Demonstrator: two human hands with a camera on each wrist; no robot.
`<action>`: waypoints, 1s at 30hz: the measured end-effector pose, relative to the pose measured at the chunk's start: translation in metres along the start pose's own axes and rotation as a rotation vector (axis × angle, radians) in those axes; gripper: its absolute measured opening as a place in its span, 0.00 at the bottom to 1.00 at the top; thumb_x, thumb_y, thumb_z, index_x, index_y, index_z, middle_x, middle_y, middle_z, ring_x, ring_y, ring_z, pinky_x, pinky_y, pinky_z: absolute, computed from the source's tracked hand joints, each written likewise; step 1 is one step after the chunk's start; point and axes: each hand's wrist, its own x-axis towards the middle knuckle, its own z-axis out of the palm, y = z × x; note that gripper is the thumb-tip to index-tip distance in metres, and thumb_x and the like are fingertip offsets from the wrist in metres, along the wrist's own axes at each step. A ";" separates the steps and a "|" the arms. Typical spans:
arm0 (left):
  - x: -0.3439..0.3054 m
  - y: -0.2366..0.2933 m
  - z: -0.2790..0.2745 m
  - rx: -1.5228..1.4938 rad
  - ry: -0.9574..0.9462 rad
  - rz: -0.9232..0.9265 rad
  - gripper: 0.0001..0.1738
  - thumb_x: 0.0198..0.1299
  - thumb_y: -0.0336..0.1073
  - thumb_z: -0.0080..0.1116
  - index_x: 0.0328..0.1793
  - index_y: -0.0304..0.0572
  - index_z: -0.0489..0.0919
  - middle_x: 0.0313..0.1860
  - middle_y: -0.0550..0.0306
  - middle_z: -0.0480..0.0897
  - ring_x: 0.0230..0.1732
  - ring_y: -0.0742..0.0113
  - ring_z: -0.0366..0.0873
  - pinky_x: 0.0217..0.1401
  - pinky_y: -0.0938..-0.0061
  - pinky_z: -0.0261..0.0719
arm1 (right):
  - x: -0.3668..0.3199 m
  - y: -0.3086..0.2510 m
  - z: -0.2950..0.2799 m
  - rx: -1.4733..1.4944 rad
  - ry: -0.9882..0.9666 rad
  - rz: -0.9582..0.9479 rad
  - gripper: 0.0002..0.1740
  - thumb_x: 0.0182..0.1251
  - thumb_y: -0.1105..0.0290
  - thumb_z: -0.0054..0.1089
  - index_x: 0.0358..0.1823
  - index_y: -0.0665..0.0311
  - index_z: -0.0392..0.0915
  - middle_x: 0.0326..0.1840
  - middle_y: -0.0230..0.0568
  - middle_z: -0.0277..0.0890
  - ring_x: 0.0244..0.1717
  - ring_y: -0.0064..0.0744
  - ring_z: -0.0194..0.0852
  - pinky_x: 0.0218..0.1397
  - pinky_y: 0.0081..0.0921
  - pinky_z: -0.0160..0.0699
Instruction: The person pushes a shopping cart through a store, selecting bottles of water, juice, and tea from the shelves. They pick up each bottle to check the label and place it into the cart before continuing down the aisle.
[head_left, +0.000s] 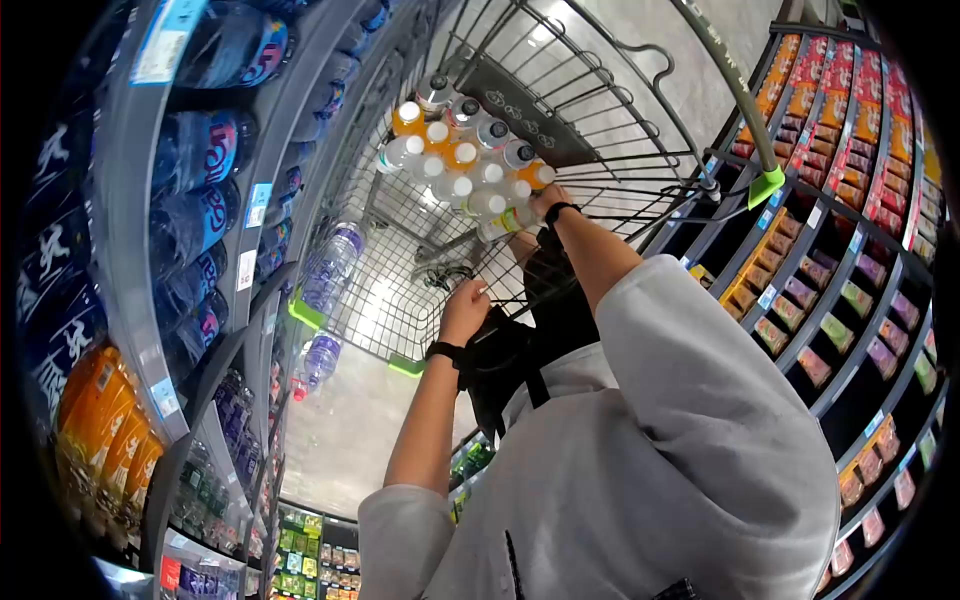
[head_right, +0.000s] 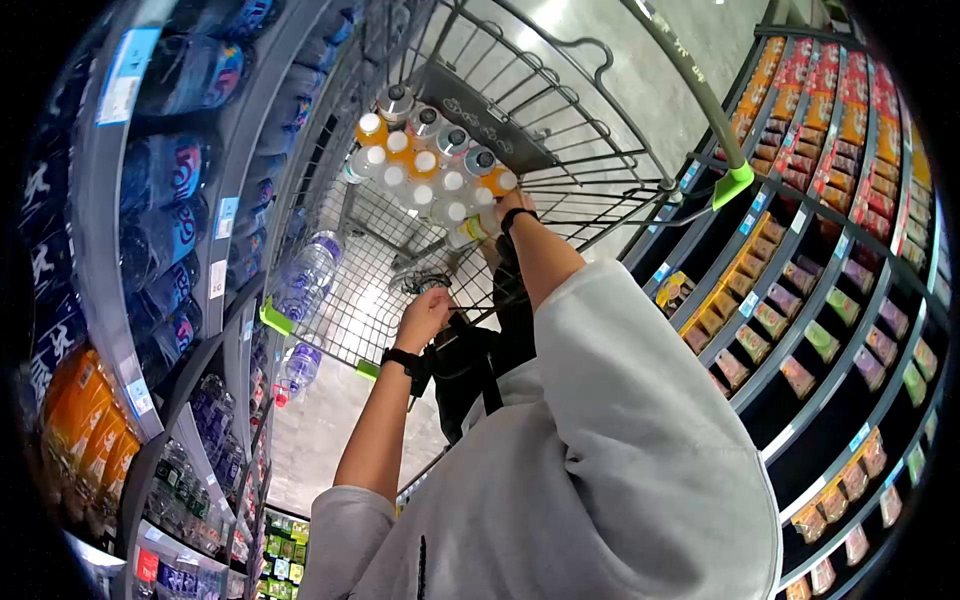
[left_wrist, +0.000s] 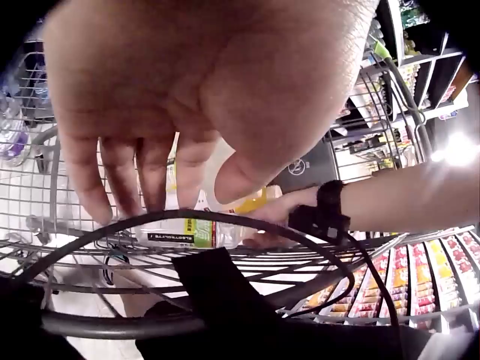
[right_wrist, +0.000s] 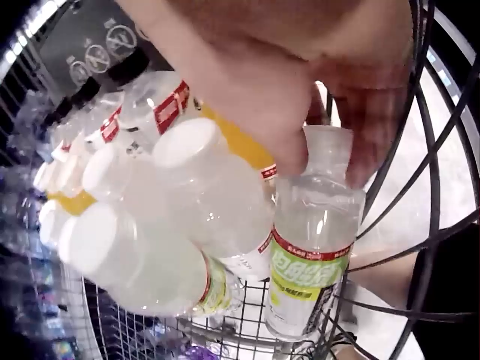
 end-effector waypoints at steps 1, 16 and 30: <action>-0.001 -0.005 -0.003 -0.003 0.016 0.014 0.21 0.62 0.41 0.55 0.59 0.41 0.80 0.46 0.43 0.84 0.49 0.47 0.82 0.51 0.61 0.78 | -0.009 -0.009 -0.009 -0.024 -0.082 0.000 0.26 0.60 0.53 0.64 0.58 0.56 0.78 0.61 0.44 0.78 0.62 0.47 0.75 0.62 0.41 0.77; -0.100 0.056 -0.118 0.172 0.343 0.274 0.21 0.59 0.41 0.61 0.57 0.42 0.80 0.56 0.43 0.81 0.55 0.46 0.79 0.58 0.59 0.77 | -0.254 -0.134 -0.092 -0.637 -0.013 -1.061 0.22 0.48 0.55 0.73 0.42 0.59 0.81 0.33 0.50 0.82 0.38 0.52 0.84 0.41 0.43 0.82; -0.277 0.196 -0.177 -0.125 0.582 1.067 0.36 0.44 0.31 0.74 0.62 0.34 0.73 0.48 0.47 0.83 0.48 0.58 0.83 0.53 0.66 0.78 | -0.566 -0.212 -0.298 0.469 0.037 -1.605 0.13 0.72 0.60 0.57 0.44 0.63 0.78 0.30 0.30 0.77 0.27 0.18 0.74 0.30 0.19 0.71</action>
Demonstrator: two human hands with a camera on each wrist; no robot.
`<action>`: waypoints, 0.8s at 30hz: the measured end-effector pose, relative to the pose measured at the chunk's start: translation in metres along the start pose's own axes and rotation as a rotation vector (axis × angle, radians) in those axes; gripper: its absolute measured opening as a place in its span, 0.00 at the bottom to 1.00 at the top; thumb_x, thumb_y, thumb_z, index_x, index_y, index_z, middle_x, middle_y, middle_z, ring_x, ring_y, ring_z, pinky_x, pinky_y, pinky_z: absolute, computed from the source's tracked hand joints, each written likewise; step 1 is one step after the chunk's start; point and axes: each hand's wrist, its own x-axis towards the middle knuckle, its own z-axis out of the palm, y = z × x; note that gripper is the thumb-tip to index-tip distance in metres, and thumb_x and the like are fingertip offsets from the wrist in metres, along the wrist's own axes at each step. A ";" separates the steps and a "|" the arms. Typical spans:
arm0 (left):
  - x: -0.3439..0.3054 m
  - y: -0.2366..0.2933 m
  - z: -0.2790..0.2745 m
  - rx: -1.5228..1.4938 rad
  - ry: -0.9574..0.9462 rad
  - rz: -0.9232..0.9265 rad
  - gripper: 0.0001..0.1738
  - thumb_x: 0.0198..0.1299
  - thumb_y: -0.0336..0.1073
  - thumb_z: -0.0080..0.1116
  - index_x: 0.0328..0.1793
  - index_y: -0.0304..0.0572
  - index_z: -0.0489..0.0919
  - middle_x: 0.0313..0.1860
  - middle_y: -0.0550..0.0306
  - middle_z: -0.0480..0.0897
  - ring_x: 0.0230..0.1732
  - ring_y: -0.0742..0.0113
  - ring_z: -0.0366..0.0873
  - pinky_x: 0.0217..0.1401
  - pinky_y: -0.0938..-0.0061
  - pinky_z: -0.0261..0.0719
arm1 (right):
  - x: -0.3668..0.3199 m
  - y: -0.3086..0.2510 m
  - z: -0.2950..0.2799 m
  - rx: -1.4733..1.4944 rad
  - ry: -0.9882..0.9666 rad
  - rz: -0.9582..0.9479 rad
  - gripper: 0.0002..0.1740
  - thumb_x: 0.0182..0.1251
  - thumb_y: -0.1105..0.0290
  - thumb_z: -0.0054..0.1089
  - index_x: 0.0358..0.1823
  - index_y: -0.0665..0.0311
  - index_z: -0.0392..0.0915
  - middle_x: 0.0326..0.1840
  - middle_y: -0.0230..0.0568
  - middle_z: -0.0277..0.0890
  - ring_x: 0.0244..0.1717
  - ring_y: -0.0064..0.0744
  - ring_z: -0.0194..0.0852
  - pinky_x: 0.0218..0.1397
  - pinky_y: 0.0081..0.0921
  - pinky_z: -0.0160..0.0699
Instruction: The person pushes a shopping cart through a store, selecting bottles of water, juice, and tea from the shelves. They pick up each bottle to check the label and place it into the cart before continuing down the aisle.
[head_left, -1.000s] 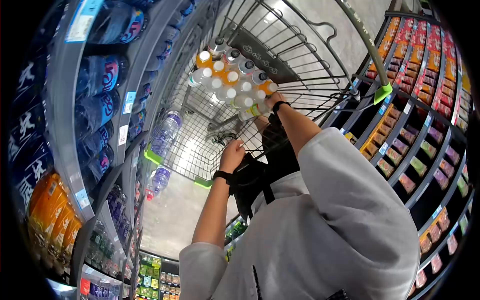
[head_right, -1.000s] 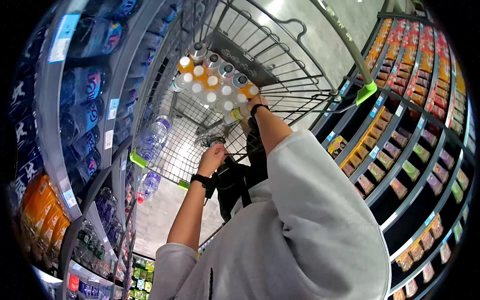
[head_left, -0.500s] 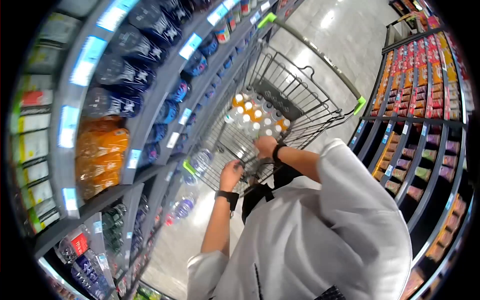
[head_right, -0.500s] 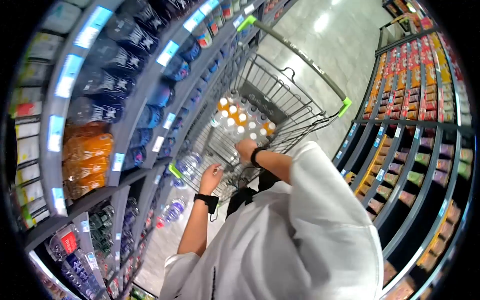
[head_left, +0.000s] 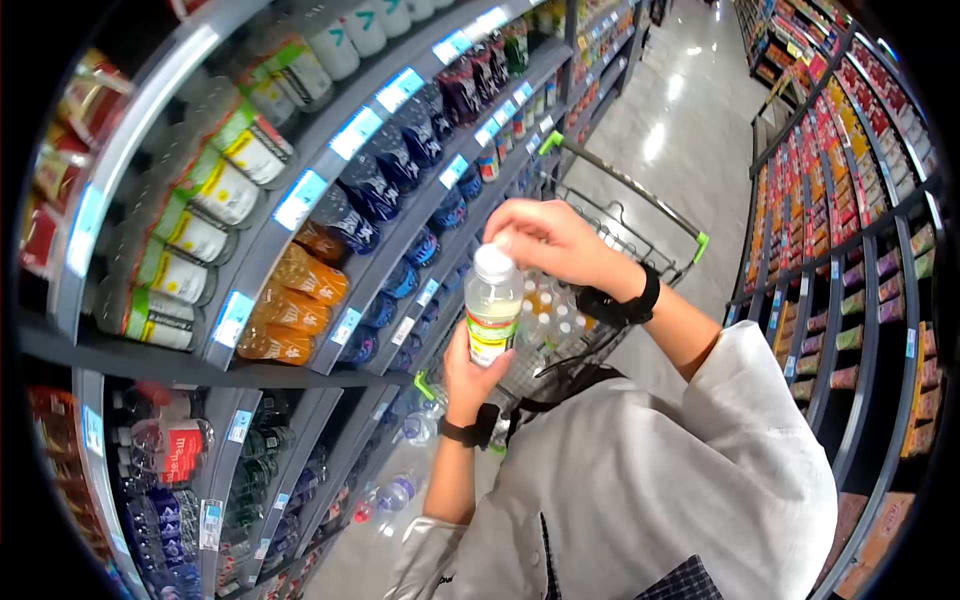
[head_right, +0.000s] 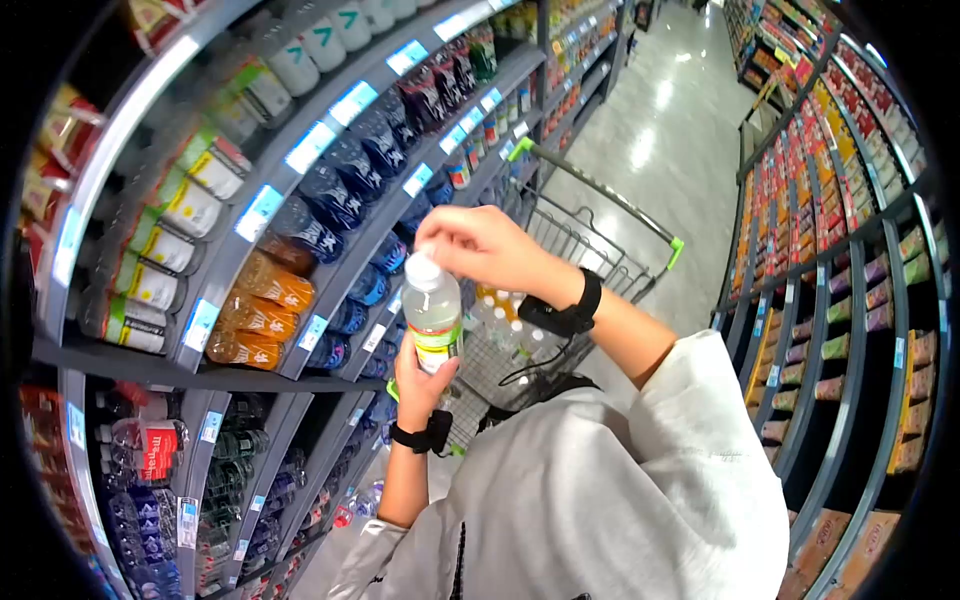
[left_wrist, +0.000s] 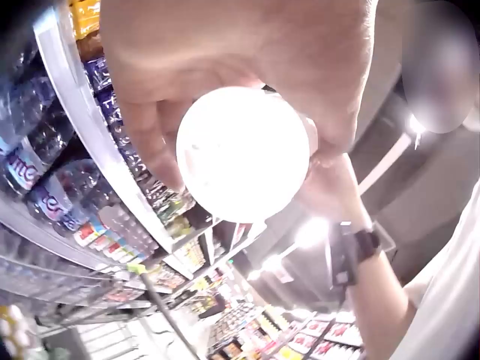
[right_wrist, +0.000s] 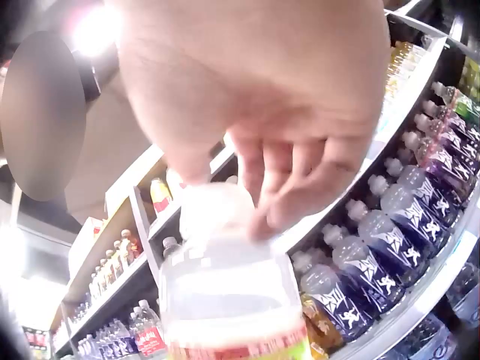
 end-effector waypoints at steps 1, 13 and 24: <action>0.000 0.001 -0.001 -0.129 0.055 -0.025 0.34 0.46 0.32 0.73 0.61 0.34 0.73 0.48 0.46 0.83 0.48 0.58 0.83 0.53 0.67 0.78 | 0.002 0.000 0.008 0.180 0.131 0.036 0.13 0.74 0.60 0.55 0.47 0.62 0.77 0.32 0.29 0.78 0.29 0.17 0.75 0.31 0.17 0.72; 0.152 0.176 -0.112 0.593 0.534 0.480 0.38 0.46 0.30 0.69 0.66 0.37 0.69 0.55 0.42 0.78 0.58 0.42 0.76 0.61 0.58 0.75 | 0.140 -0.067 0.066 -0.043 0.200 -0.317 0.39 0.53 0.58 0.76 0.62 0.70 0.68 0.52 0.50 0.81 0.51 0.37 0.82 0.49 0.31 0.82; 0.219 0.146 -0.124 0.625 0.449 0.354 0.46 0.54 0.36 0.61 0.79 0.32 0.54 0.73 0.36 0.66 0.62 0.49 0.78 0.63 0.63 0.76 | 0.274 -0.022 0.041 -0.225 0.358 -0.465 0.36 0.50 0.56 0.78 0.55 0.68 0.71 0.47 0.56 0.83 0.51 0.57 0.82 0.50 0.43 0.80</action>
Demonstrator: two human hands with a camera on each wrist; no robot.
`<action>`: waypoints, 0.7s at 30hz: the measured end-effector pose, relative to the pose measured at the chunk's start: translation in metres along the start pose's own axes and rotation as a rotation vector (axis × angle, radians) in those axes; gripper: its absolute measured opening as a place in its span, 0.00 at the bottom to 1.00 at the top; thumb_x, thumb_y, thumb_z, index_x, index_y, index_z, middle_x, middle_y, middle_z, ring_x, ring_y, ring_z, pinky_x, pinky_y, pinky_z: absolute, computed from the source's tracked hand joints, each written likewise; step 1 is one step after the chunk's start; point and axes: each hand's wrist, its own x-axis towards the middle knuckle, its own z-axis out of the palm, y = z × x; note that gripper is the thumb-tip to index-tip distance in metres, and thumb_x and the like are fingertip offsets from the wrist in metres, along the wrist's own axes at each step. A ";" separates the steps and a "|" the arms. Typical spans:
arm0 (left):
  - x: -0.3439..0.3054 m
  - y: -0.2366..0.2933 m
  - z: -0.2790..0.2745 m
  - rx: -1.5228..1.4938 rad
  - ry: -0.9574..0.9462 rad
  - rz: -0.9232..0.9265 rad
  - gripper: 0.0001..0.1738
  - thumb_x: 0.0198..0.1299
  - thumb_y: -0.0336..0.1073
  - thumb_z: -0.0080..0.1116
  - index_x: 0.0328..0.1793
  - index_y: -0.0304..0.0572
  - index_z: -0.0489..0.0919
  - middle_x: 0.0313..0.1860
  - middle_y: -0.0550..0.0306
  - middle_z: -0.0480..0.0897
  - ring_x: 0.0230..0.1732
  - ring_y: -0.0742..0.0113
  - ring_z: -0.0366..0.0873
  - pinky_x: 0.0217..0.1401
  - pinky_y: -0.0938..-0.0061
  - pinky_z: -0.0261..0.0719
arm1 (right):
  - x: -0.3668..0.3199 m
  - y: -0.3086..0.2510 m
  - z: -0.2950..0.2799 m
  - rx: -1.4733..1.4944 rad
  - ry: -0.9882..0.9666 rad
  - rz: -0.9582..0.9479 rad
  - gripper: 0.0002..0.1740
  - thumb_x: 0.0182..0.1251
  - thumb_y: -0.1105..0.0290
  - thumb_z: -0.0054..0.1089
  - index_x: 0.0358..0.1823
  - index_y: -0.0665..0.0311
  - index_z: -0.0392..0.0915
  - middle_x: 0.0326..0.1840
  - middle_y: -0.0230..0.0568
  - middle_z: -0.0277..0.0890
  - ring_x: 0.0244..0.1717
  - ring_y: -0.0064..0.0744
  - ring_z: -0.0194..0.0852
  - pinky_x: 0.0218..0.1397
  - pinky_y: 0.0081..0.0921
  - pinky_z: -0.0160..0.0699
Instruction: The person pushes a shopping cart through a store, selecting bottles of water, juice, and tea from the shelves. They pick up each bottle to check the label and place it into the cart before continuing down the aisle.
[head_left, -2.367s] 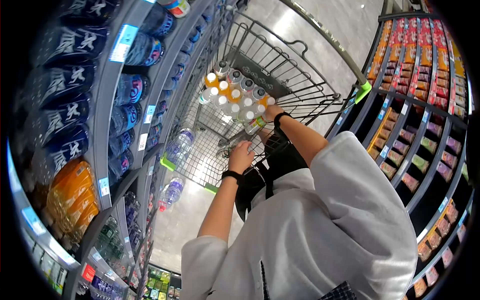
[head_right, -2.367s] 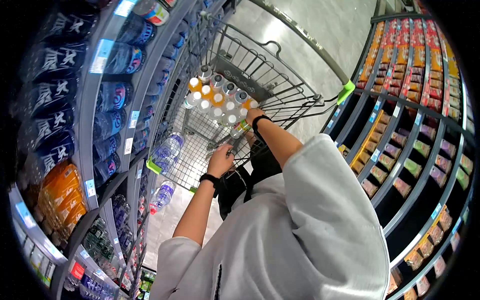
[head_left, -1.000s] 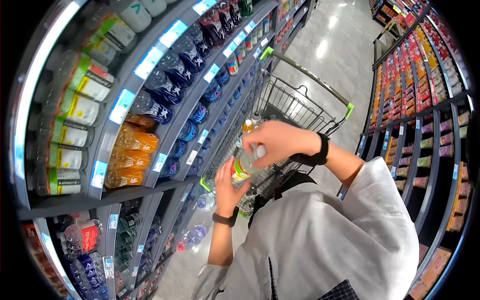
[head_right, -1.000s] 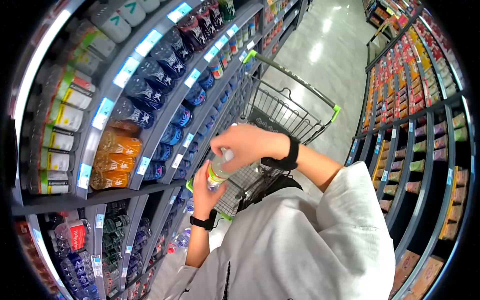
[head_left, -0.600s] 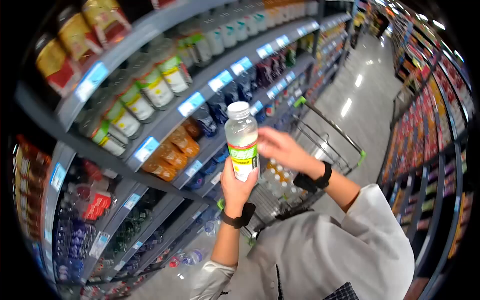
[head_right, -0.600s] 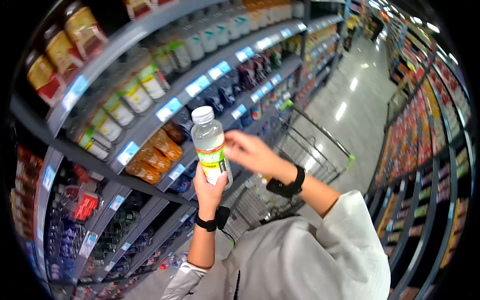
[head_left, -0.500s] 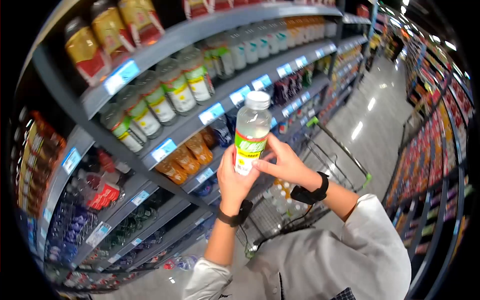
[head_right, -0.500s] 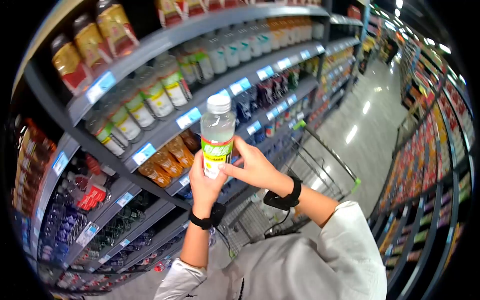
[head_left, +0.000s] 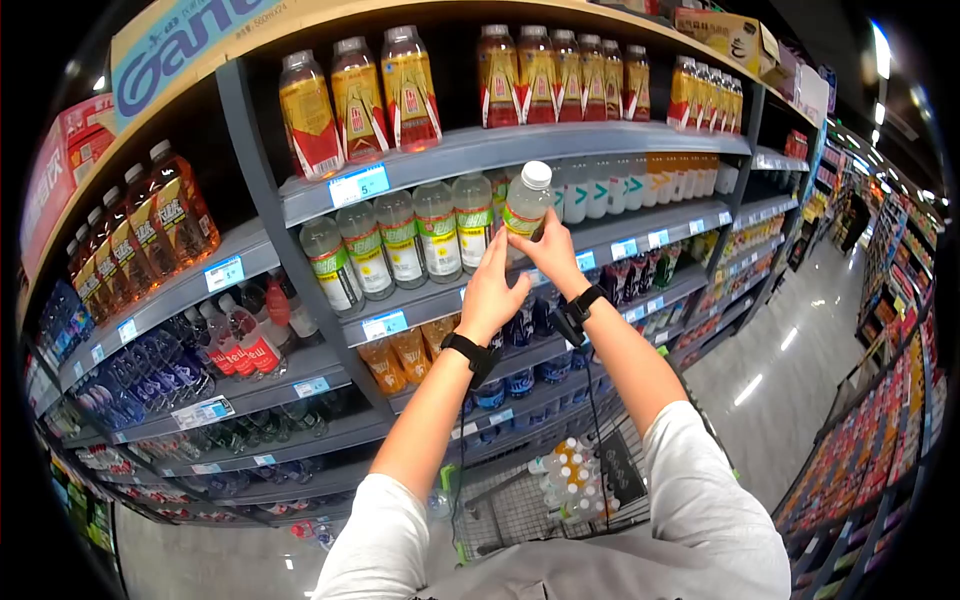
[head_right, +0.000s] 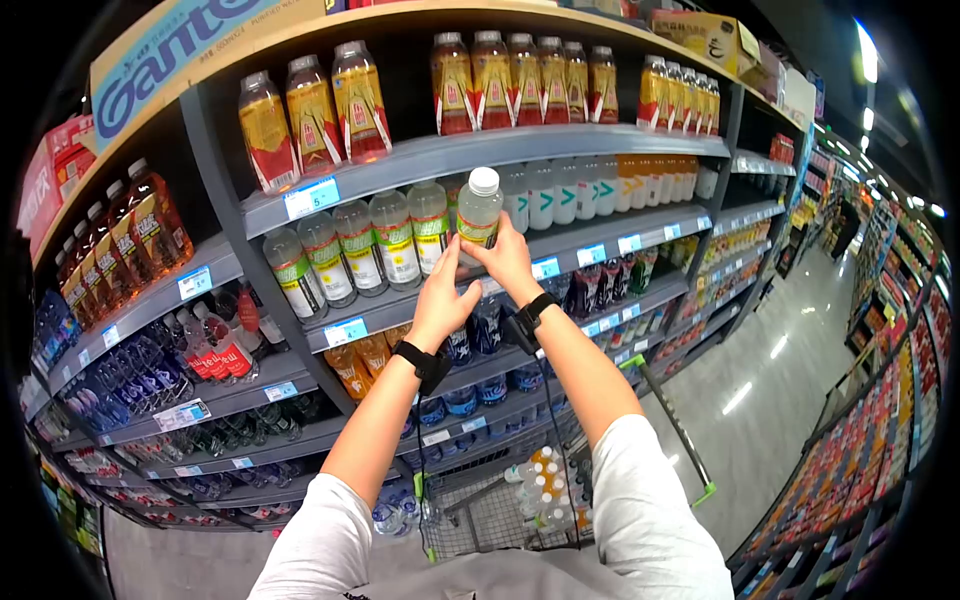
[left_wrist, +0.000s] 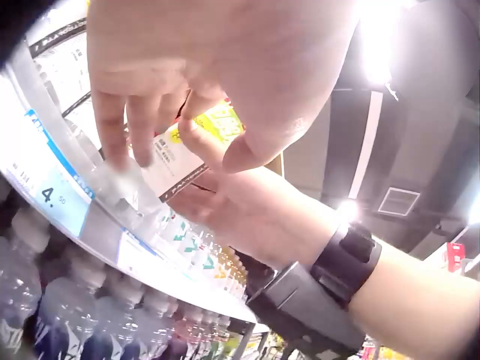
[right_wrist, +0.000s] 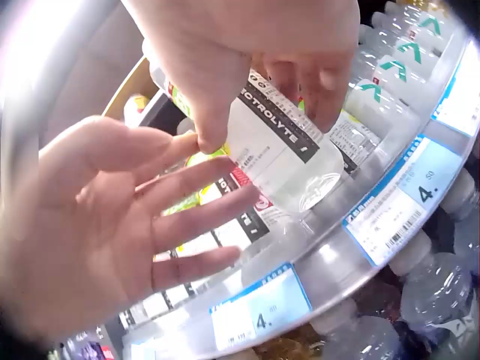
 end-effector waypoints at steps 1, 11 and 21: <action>0.004 0.002 0.000 -0.118 -0.038 -0.101 0.46 0.55 0.35 0.61 0.79 0.32 0.54 0.73 0.36 0.67 0.56 0.52 0.82 0.60 0.66 0.78 | 0.009 0.009 0.004 0.005 -0.035 -0.009 0.36 0.51 0.56 0.77 0.55 0.68 0.71 0.47 0.56 0.83 0.51 0.57 0.82 0.50 0.43 0.80; 0.003 -0.015 0.037 0.017 0.061 -0.117 0.42 0.56 0.33 0.58 0.78 0.34 0.59 0.75 0.38 0.65 0.43 0.60 0.86 0.53 0.67 0.81 | 0.037 0.051 0.026 -0.099 -0.264 -0.018 0.35 0.55 0.50 0.70 0.56 0.69 0.72 0.45 0.63 0.81 0.50 0.64 0.78 0.52 0.50 0.77; -0.197 -0.017 0.096 -0.107 0.006 -0.472 0.18 0.58 0.27 0.56 0.56 0.38 0.80 0.31 0.60 0.81 0.28 0.77 0.76 0.33 0.80 0.74 | -0.200 0.099 -0.096 0.223 -0.073 0.336 0.09 0.67 0.71 0.60 0.45 0.67 0.81 0.38 0.41 0.85 0.39 0.28 0.84 0.42 0.24 0.80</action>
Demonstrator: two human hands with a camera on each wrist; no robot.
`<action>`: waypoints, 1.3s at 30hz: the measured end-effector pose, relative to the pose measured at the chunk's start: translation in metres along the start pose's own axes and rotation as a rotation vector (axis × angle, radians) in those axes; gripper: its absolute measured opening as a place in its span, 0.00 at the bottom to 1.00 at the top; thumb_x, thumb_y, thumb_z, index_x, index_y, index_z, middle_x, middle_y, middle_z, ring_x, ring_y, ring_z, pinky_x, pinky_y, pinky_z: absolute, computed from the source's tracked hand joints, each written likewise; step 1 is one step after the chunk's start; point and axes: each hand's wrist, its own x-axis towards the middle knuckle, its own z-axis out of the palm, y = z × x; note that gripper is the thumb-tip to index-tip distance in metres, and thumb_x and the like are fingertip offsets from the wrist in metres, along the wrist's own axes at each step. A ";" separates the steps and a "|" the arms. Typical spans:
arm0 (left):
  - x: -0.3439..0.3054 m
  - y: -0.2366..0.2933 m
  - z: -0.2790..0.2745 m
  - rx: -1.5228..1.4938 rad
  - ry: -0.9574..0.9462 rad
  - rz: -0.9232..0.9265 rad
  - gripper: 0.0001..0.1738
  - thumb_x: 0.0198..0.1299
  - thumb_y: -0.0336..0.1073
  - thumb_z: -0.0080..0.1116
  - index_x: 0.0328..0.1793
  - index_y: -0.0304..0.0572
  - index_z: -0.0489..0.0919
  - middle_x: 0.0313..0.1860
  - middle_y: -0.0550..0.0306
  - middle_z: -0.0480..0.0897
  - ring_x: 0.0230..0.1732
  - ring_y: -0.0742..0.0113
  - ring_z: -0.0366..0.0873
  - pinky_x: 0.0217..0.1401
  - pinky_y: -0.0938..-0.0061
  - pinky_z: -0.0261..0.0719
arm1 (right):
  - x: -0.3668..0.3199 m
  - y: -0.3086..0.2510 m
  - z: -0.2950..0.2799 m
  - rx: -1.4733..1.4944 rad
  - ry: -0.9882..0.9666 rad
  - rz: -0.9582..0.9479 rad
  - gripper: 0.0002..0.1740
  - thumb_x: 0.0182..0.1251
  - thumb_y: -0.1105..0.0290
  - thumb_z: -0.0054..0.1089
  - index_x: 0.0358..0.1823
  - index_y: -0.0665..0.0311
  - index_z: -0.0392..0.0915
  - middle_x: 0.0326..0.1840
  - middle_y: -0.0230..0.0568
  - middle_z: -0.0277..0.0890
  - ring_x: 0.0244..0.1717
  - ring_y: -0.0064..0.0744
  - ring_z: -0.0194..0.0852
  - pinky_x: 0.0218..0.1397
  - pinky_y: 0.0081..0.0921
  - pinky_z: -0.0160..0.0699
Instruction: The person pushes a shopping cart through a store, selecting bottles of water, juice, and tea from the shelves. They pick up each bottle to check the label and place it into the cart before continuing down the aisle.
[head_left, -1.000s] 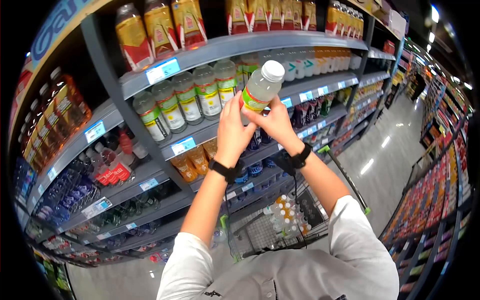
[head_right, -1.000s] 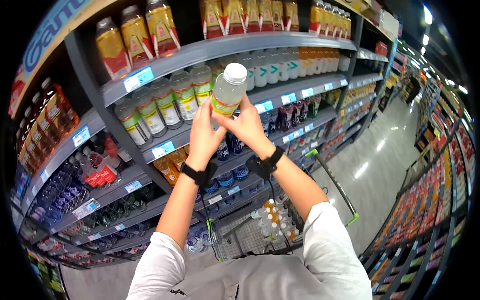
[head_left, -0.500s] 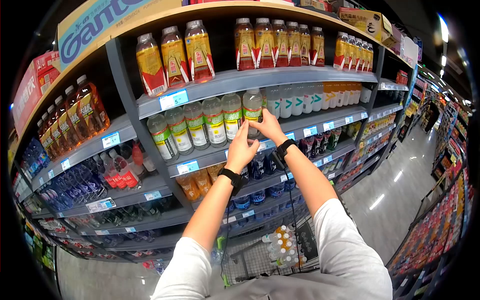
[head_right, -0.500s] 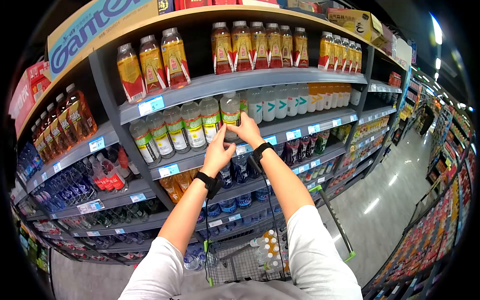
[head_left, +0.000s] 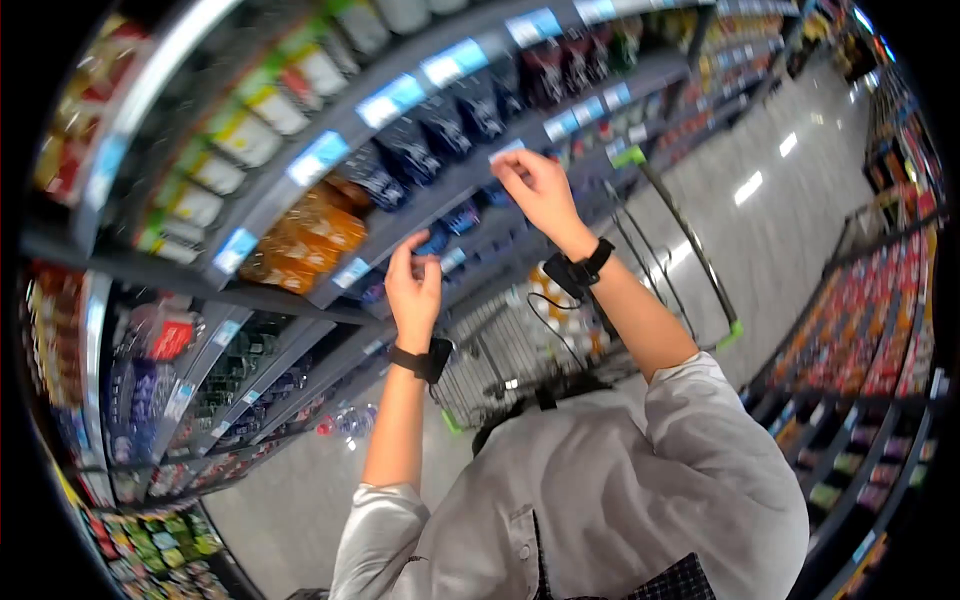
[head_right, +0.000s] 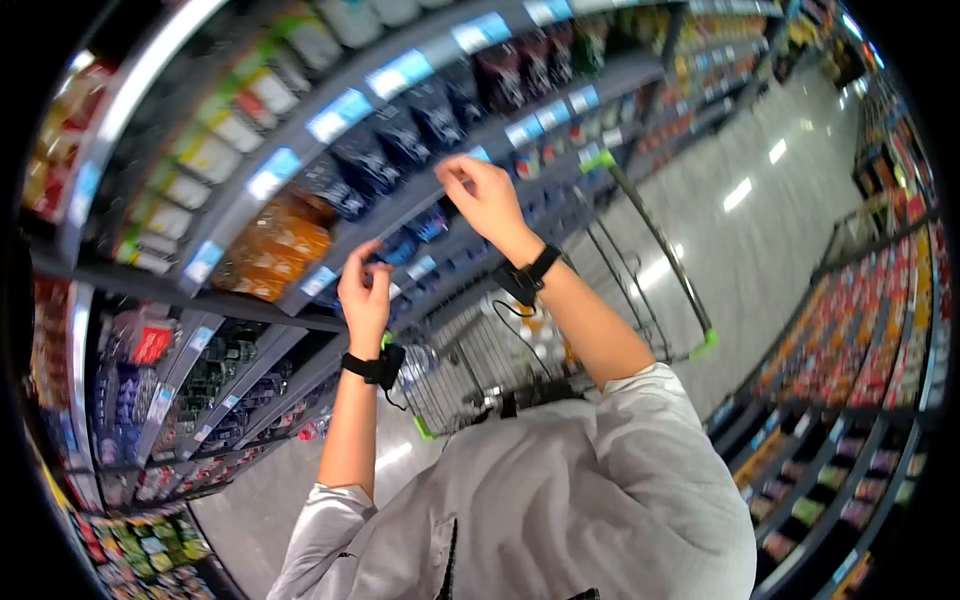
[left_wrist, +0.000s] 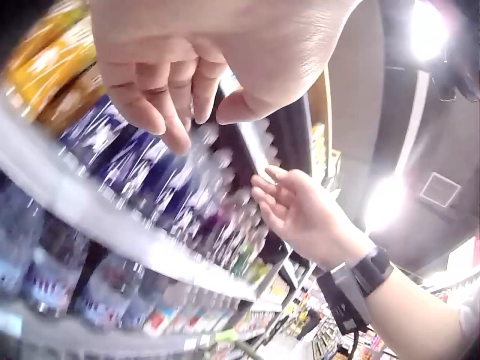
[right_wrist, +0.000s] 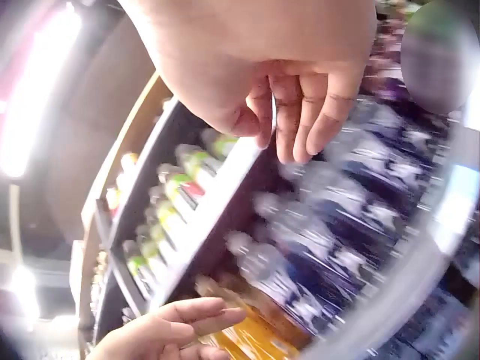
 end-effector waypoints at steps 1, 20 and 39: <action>-0.025 -0.031 0.016 0.004 -0.058 -0.087 0.15 0.59 0.28 0.56 0.52 0.39 0.82 0.28 0.61 0.80 0.25 0.76 0.74 0.31 0.79 0.73 | -0.039 0.055 -0.009 0.070 0.023 0.102 0.08 0.68 0.70 0.61 0.43 0.67 0.80 0.36 0.41 0.84 0.37 0.28 0.84 0.42 0.23 0.79; -0.194 -0.285 0.212 -0.011 -1.066 -1.149 0.30 0.66 0.40 0.50 0.73 0.39 0.67 0.63 0.55 0.77 0.52 0.67 0.79 0.46 0.73 0.76 | -0.302 0.367 0.047 -0.869 -0.341 0.879 0.14 0.56 0.64 0.60 0.40 0.65 0.81 0.38 0.54 0.82 0.43 0.49 0.83 0.43 0.43 0.83; -0.262 -0.244 0.094 0.217 -1.206 -0.517 0.43 0.58 0.42 0.59 0.78 0.34 0.58 0.67 0.35 0.73 0.63 0.40 0.74 0.65 0.60 0.73 | -0.303 0.232 0.042 -0.706 -1.160 0.799 0.30 0.56 0.46 0.63 0.57 0.53 0.81 0.45 0.46 0.85 0.48 0.47 0.84 0.49 0.41 0.81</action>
